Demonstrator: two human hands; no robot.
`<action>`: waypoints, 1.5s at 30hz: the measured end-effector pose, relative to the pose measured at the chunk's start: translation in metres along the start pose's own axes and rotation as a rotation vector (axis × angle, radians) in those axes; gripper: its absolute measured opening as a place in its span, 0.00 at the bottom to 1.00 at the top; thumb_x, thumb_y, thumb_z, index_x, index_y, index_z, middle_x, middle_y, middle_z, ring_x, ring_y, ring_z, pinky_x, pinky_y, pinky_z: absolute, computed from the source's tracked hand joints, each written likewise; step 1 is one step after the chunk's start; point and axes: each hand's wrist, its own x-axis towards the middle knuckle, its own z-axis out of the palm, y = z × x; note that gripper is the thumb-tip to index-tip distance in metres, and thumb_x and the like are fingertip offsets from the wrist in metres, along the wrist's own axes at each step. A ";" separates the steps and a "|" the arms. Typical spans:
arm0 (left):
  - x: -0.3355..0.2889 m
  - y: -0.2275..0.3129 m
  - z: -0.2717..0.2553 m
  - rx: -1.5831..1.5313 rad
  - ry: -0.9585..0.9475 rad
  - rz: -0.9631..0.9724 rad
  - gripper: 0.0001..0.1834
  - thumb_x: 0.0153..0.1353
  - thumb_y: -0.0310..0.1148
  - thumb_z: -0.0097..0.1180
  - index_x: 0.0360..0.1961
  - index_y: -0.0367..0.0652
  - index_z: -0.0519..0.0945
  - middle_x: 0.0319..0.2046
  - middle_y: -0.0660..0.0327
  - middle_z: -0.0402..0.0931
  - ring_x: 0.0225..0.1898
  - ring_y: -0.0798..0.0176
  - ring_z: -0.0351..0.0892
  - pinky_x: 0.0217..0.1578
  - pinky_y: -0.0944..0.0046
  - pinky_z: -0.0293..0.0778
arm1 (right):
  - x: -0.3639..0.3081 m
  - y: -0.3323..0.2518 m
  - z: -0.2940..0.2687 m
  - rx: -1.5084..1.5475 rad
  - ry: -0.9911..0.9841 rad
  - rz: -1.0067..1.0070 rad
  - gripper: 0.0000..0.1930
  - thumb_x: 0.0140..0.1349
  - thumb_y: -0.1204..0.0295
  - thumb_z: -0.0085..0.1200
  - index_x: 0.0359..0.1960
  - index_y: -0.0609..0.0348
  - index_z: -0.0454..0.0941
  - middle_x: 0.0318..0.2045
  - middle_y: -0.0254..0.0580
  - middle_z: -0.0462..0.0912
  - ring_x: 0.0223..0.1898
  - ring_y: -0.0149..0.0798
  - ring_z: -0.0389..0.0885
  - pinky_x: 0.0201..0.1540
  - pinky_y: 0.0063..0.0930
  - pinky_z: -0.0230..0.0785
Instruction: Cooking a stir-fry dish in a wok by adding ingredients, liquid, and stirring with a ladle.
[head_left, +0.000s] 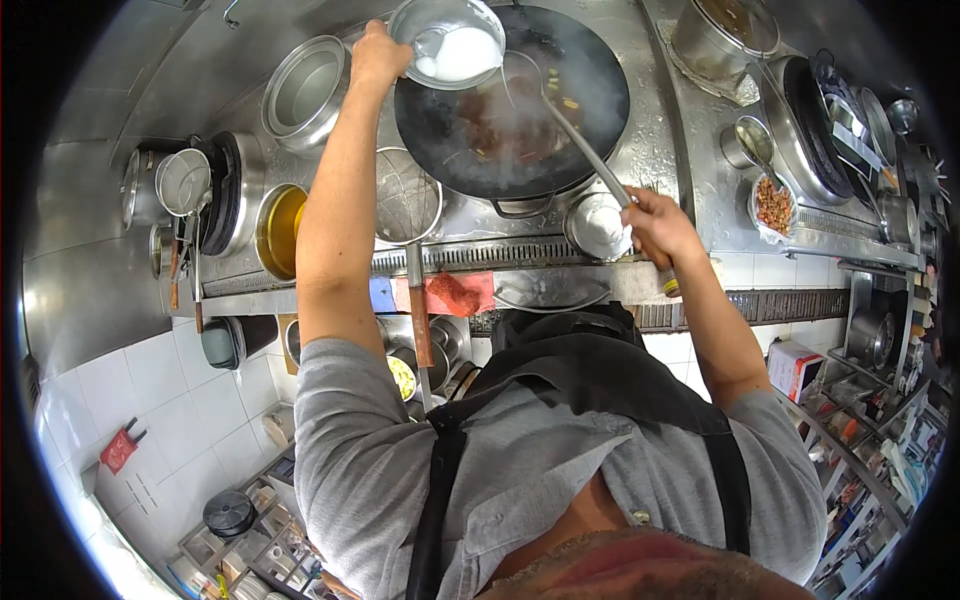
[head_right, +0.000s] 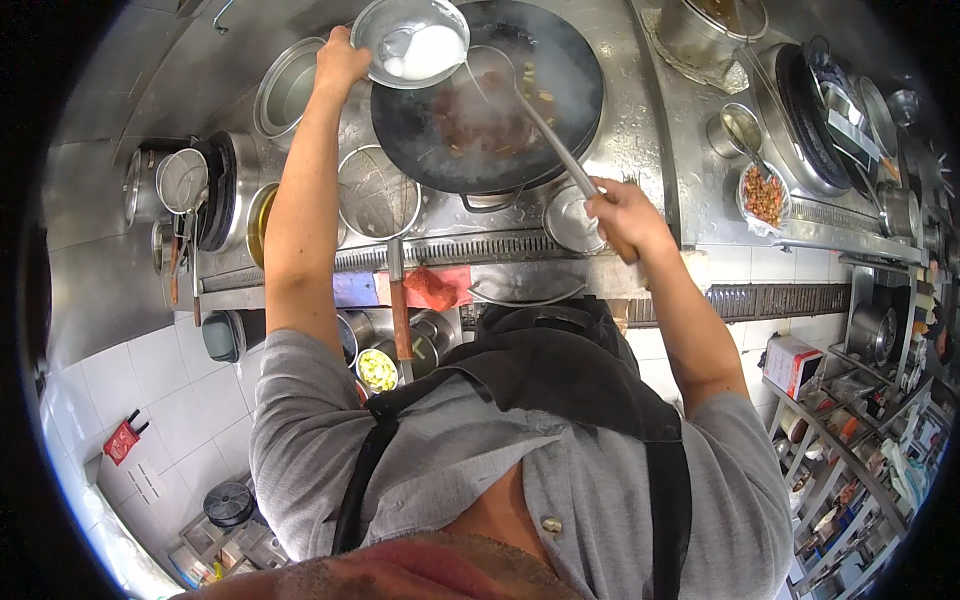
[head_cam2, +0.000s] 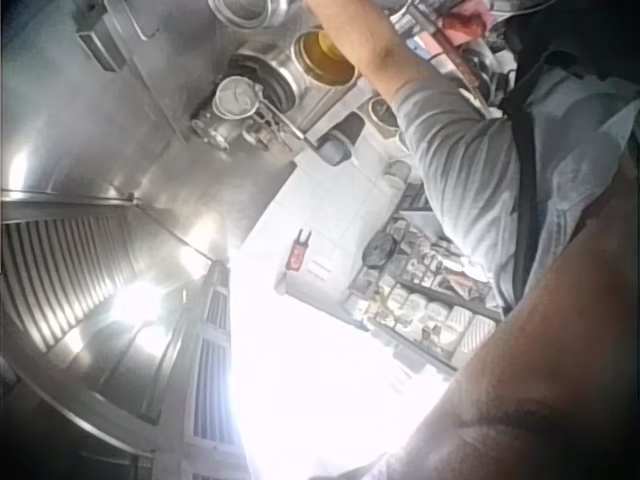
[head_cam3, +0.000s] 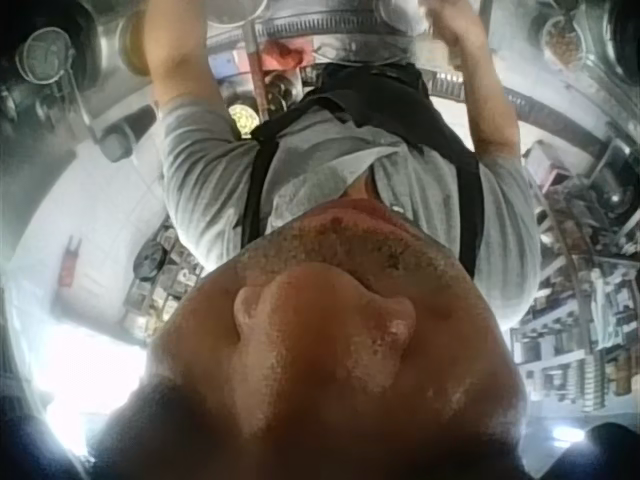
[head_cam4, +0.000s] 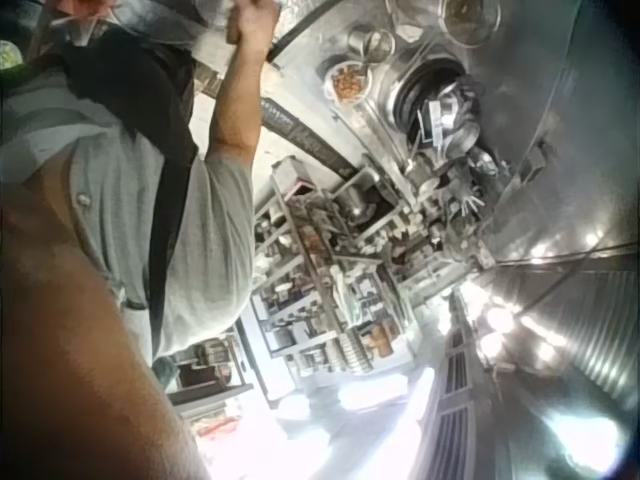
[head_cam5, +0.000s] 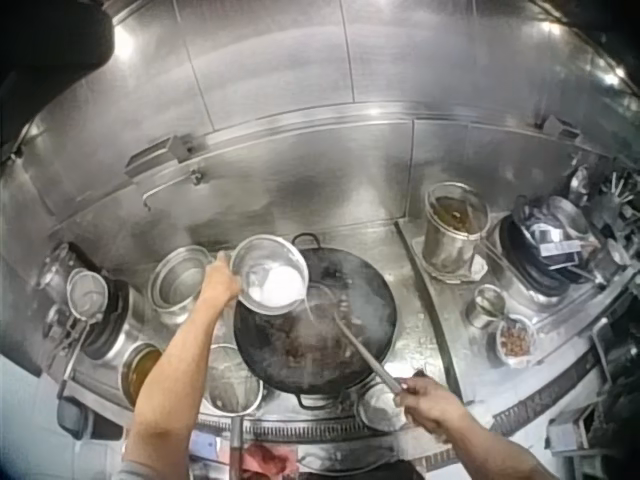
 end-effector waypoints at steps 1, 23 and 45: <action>-0.001 -0.001 0.003 -0.030 -0.002 -0.005 0.27 0.45 0.28 0.53 0.49 0.25 0.68 0.30 0.41 0.80 0.35 0.47 0.83 0.40 0.56 0.77 | 0.005 0.001 0.001 -0.058 0.079 -0.007 0.30 0.58 0.71 0.55 0.63 0.62 0.64 0.25 0.45 0.79 0.20 0.36 0.77 0.23 0.32 0.70; -0.232 -0.229 0.070 -0.688 0.179 -0.825 0.24 0.44 0.19 0.53 0.47 0.28 0.68 0.29 0.53 0.74 0.18 0.67 0.69 0.13 0.68 0.60 | 0.014 -0.014 0.027 -0.529 0.266 -0.155 0.28 0.58 0.72 0.53 0.61 0.66 0.64 0.22 0.46 0.76 0.23 0.41 0.77 0.27 0.33 0.71; -0.311 -0.265 0.145 -0.242 0.129 -1.055 0.31 0.56 0.51 0.57 0.42 0.27 0.75 0.27 0.48 0.80 0.24 0.59 0.81 0.25 0.60 0.76 | -0.101 -0.010 -0.108 -1.544 0.182 -0.402 0.30 0.62 0.69 0.54 0.66 0.42 0.61 0.31 0.51 0.78 0.26 0.50 0.80 0.30 0.44 0.78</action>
